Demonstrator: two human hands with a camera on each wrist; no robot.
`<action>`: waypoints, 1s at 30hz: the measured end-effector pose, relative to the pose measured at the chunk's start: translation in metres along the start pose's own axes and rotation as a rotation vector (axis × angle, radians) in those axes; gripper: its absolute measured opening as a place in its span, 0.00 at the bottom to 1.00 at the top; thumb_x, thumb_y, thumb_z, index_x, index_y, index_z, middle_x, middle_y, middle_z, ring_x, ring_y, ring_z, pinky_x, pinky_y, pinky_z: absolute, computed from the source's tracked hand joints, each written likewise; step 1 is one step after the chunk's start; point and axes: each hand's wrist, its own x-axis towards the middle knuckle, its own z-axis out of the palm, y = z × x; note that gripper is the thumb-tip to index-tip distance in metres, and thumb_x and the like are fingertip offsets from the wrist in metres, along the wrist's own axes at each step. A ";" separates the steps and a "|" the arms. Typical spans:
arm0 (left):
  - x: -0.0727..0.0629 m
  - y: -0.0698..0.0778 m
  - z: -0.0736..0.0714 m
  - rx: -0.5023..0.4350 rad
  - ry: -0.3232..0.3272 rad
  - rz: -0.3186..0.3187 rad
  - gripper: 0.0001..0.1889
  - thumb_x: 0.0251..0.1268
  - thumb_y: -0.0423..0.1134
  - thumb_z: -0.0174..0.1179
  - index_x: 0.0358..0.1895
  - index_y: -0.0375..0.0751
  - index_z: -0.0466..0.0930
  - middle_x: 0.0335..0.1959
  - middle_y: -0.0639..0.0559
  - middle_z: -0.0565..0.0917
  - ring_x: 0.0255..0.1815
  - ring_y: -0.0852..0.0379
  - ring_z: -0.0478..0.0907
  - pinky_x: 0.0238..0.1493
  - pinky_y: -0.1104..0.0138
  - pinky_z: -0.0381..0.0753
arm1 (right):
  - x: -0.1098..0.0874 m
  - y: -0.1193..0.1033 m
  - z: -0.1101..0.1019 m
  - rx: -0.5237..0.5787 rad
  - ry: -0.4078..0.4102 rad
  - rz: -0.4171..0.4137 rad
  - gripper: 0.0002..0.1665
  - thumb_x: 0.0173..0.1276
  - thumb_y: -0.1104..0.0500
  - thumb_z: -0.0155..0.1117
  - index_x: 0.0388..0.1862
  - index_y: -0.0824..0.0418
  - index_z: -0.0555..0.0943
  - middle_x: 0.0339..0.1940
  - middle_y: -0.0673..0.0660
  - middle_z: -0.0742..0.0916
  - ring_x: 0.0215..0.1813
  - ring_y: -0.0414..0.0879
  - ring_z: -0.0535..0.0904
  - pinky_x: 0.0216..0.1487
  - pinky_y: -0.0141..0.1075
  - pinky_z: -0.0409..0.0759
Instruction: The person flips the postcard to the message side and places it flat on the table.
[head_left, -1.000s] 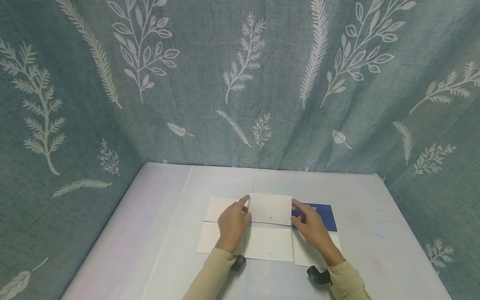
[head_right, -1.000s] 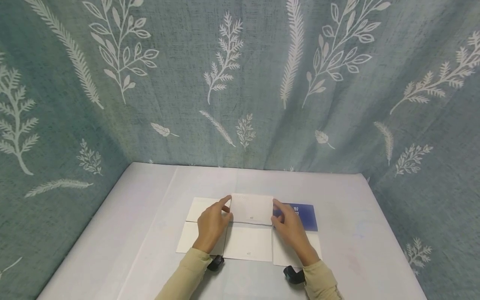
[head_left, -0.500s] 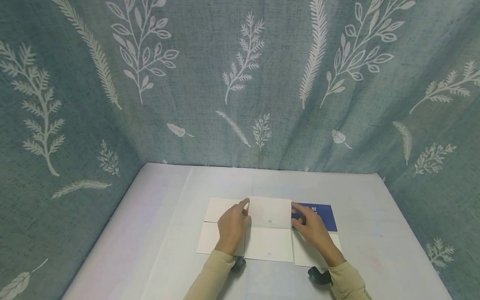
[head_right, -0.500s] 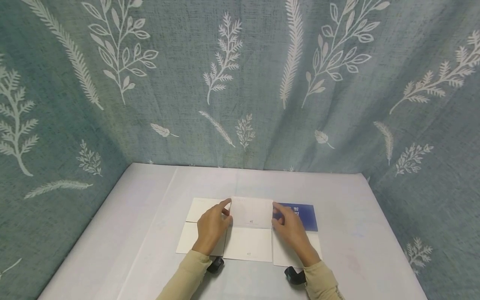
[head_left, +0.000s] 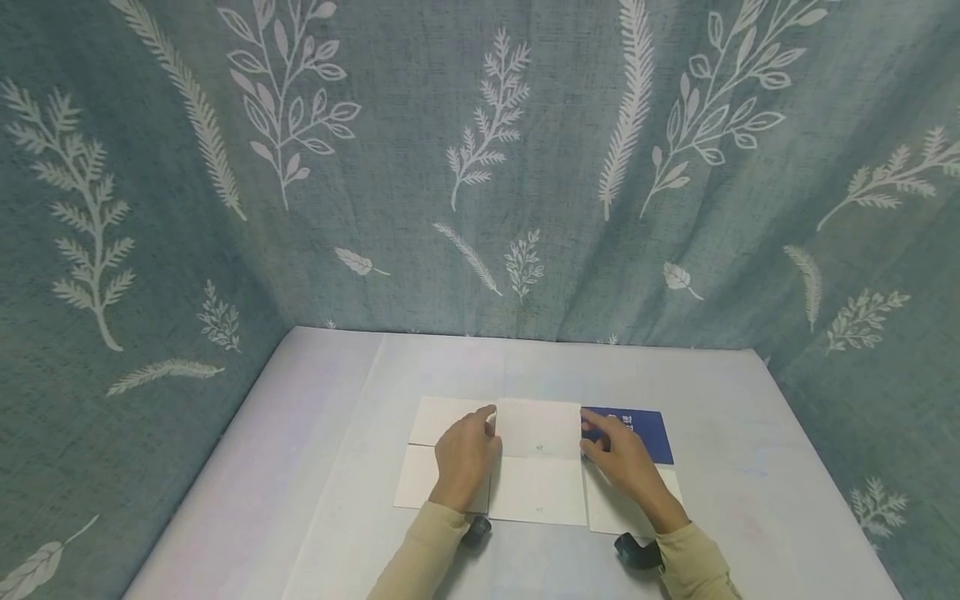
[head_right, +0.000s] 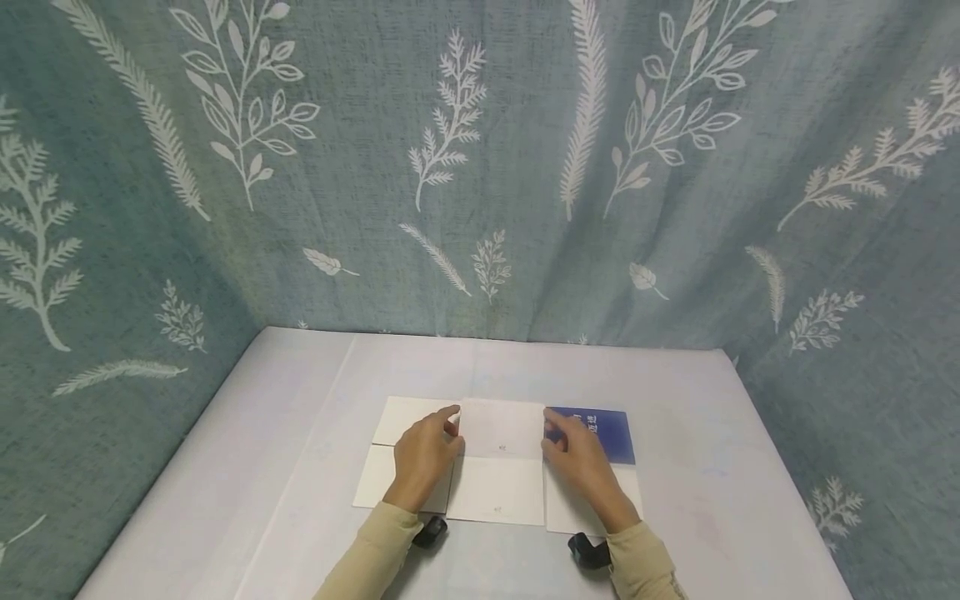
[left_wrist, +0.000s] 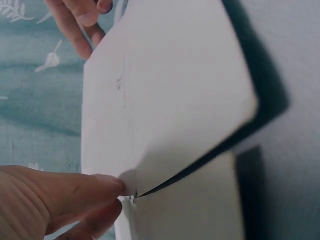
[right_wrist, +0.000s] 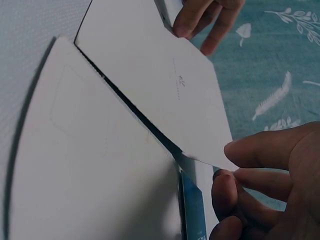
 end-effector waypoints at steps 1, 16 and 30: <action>0.000 0.000 0.000 0.003 0.000 -0.002 0.23 0.50 0.28 0.72 0.54 0.40 0.86 0.30 0.51 0.88 0.17 0.64 0.70 0.18 0.73 0.69 | 0.000 0.000 0.000 -0.003 0.000 0.000 0.29 0.69 0.63 0.66 0.70 0.64 0.76 0.53 0.55 0.86 0.37 0.41 0.75 0.41 0.38 0.73; -0.004 -0.003 0.007 0.036 0.018 0.024 0.20 0.51 0.31 0.73 0.51 0.42 0.87 0.27 0.52 0.87 0.17 0.66 0.69 0.17 0.74 0.68 | -0.002 0.002 0.002 -0.015 -0.027 0.048 0.29 0.69 0.61 0.67 0.68 0.62 0.77 0.57 0.56 0.86 0.37 0.42 0.75 0.38 0.38 0.73; -0.007 0.002 0.010 0.074 0.189 0.180 0.12 0.54 0.32 0.72 0.44 0.41 0.89 0.23 0.51 0.85 0.14 0.65 0.67 0.14 0.76 0.63 | -0.010 0.003 -0.012 0.004 0.004 0.031 0.28 0.71 0.60 0.66 0.69 0.61 0.76 0.58 0.58 0.85 0.41 0.43 0.78 0.44 0.41 0.76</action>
